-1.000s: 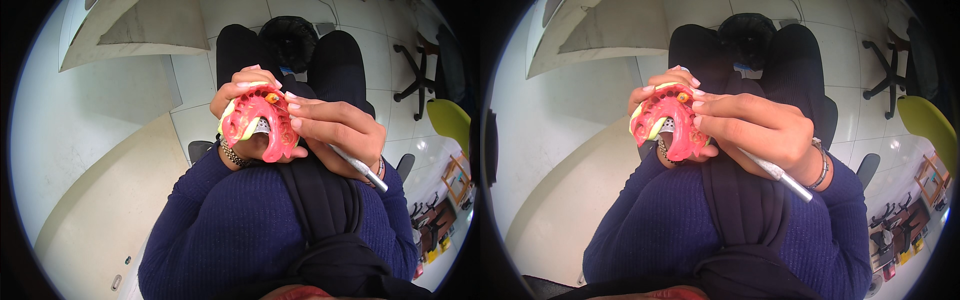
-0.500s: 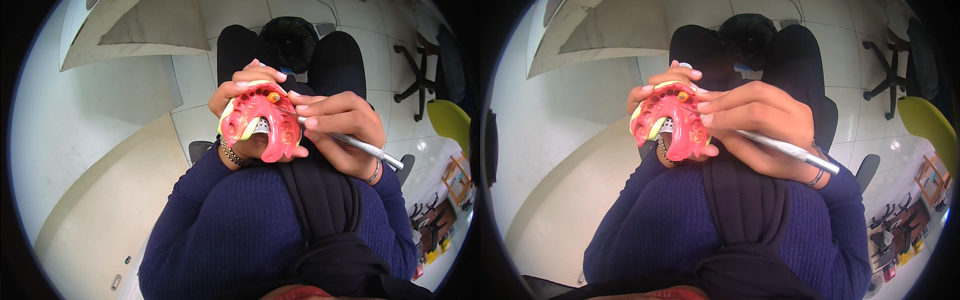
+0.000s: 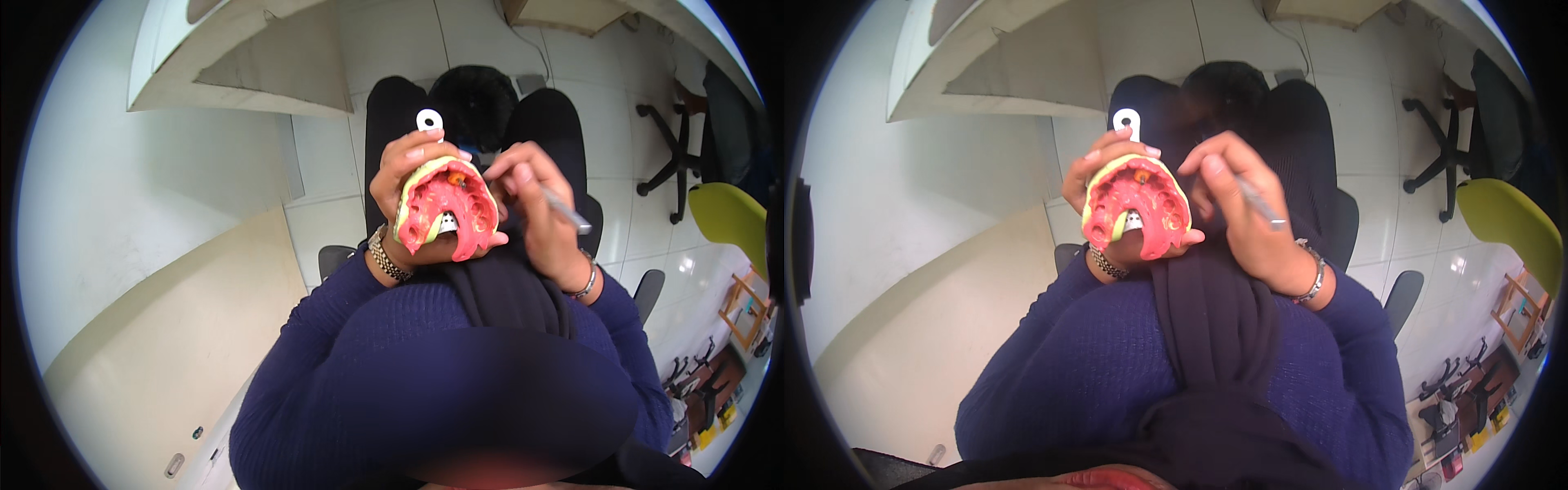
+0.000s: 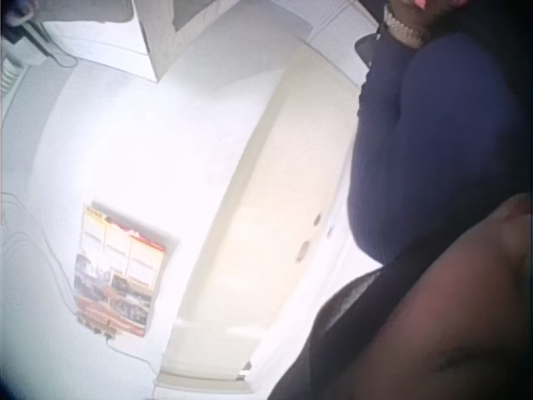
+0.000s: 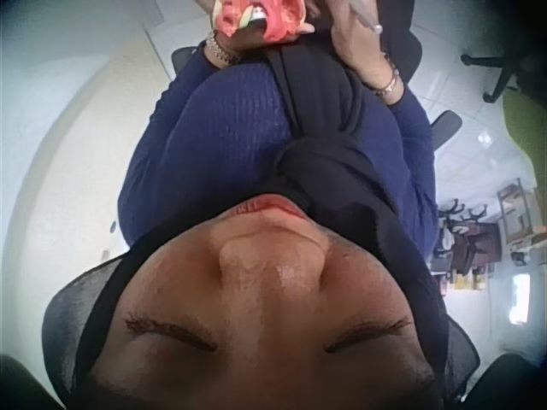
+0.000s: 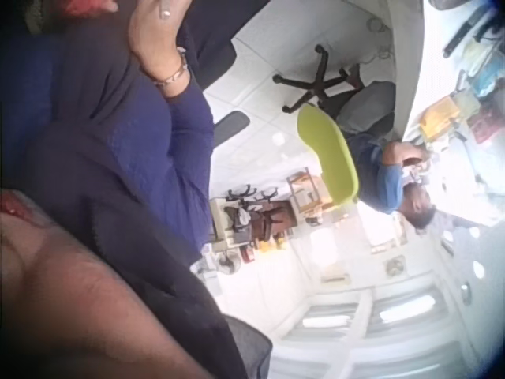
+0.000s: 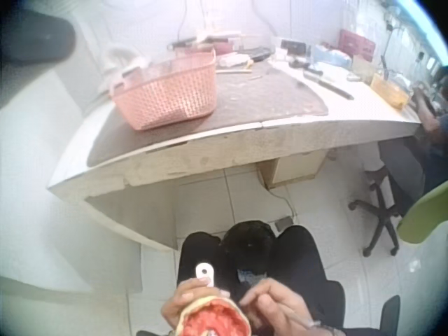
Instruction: The person holds a dental impression model and uses a metal sculpting tool to carve and scrape excess material from the mold by hand.
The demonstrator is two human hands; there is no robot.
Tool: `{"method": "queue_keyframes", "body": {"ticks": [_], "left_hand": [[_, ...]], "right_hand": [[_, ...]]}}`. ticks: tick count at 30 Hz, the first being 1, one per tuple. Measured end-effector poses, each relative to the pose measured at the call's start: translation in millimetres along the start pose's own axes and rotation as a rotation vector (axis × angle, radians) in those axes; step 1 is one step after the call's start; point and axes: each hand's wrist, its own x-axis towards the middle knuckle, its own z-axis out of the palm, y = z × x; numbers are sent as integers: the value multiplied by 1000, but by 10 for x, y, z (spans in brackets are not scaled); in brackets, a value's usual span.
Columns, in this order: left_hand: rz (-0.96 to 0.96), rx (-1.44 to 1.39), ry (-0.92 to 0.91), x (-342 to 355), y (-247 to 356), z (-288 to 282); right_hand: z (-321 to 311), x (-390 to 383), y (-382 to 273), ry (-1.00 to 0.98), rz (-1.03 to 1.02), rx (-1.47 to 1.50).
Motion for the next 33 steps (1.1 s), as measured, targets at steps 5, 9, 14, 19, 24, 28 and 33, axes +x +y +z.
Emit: {"method": "queue_keyframes", "body": {"ticks": [5, 9, 14, 19, 24, 28, 33], "left_hand": [[30, 159, -43, 22, -8, -14], [78, 156, -32, 65, -107, -66], [-518, -692, 75, 271, 266, 76], [-743, -1209, -147, 447, 293, 127], [-823, -1341, 21, 346, 285, 175], [-963, -1366, 89, 271, 241, 186], [-1082, -1341, 82, 140, 153, 159]], "right_hand": [[37, 48, -84, -165, -15, -355], [120, 243, -142, -102, -56, -453], [-27, 286, -515, -47, -275, -610], [18, 225, -511, 23, -485, -963], [-21, 208, -295, 122, -468, -1180], [-70, 238, -178, 140, -503, -1202], [-59, 302, -191, 155, -533, -1291]]}}
